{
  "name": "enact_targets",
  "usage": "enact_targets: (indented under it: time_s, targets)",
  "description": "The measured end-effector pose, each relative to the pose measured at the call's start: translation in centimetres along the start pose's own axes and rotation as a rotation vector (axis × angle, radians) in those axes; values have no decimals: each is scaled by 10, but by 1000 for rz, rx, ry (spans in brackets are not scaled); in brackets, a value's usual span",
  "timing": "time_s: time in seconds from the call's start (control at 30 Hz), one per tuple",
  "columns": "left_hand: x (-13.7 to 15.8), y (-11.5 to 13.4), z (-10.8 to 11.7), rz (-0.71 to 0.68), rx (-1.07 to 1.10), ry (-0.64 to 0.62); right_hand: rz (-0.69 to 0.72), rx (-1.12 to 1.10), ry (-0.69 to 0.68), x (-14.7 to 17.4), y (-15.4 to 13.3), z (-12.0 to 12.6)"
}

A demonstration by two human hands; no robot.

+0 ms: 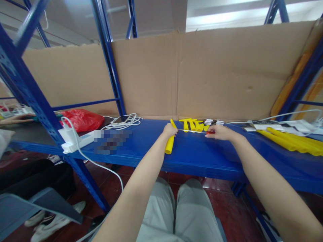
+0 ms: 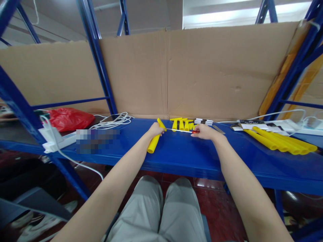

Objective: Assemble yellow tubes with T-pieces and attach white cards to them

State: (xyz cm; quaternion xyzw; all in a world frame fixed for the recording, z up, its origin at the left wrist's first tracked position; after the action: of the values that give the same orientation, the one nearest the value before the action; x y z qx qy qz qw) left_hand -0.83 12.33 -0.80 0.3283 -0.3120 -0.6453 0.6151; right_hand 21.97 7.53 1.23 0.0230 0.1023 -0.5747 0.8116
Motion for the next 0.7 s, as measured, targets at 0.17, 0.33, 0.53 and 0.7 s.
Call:
enact_targets:
  time_s: [0.17,0.33,0.53,0.7]
  targets:
    - [2,2,1,-11,-14,6,-19,-34,94,-1,4,4]
    - [6,8,-2,-55,-85,-22,-32,158,202,4,-5,24]
    - [7,14,-5,-117,-192,-56,-21,295,283,11,-12,38]
    - [11,21,-7,-173,-231,-83,16,283,252,8,-9,33]
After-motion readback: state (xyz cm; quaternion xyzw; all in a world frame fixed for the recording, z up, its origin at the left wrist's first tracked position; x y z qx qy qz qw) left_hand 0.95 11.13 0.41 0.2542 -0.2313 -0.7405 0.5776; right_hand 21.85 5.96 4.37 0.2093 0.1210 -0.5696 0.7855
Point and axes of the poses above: each hand's wrist, its own x-axis away from the middle knuckle, its own z-axis out of the back of the hand, y = z × x, the point moved 10 cm from there along -x, towards the middle knuckle, and after that the axes turned 7 degrees about x, right-handed, at the moved point
